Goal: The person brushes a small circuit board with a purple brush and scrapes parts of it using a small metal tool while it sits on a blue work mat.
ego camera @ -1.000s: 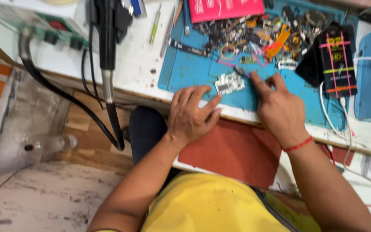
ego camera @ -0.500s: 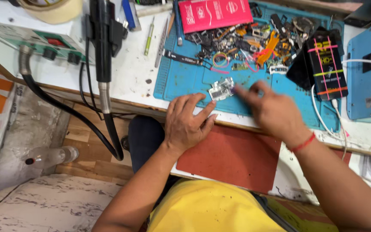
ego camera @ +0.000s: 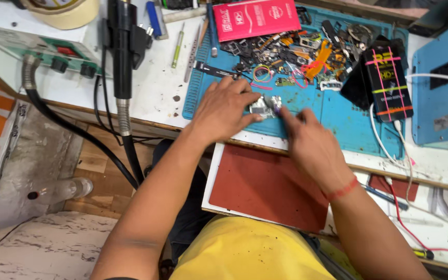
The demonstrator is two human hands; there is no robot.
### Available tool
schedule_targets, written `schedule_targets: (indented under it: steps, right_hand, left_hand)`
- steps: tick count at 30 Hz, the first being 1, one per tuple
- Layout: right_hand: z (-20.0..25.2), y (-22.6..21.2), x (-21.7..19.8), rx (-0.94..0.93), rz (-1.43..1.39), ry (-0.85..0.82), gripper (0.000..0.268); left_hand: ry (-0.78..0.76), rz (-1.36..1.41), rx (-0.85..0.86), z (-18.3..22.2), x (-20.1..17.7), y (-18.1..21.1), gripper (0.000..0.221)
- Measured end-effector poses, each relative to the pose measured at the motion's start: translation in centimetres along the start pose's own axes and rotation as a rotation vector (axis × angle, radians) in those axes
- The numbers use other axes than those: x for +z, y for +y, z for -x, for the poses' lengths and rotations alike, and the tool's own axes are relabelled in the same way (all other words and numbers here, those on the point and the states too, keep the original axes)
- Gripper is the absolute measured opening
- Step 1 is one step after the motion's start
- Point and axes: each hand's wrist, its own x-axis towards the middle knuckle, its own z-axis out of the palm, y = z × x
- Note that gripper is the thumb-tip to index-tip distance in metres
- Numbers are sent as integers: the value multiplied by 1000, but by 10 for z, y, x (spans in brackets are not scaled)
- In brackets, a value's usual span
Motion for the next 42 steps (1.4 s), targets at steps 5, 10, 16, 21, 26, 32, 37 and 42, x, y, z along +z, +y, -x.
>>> schedule_targets:
  steps: [5, 10, 16, 21, 26, 32, 37, 42]
  right_hand:
    - [2, -4, -5, -113, 44, -6, 64]
    - [-17, 29, -3, -200, 120, 106, 55]
    - [-49, 47, -14, -354, 138, -14, 53]
    - [-65, 48, -19, -530, 160, -7, 55]
    - [-75, 43, -23, -566, 131, -7, 53]
    - [-71, 46, -20, -586, 185, -43, 59]
    - [-64, 50, -16, -506, 148, -10, 55]
    - [-62, 56, -18, -434, 193, -40, 53]
  left_hand:
    - [51, 75, 58, 3, 3, -10, 49]
    - [264, 213, 95, 21, 16, -11, 49]
    - [353, 15, 5, 44, 33, 19, 18]
    - [467, -73, 68, 56, 32, 34, 25]
    - [503, -104, 50, 49, 32, 33, 26]
    - [508, -109, 52, 50, 40, 32, 25]
    - [507, -115, 34, 50, 38, 34, 24]
    - [486, -126, 21, 53, 42, 35, 23]
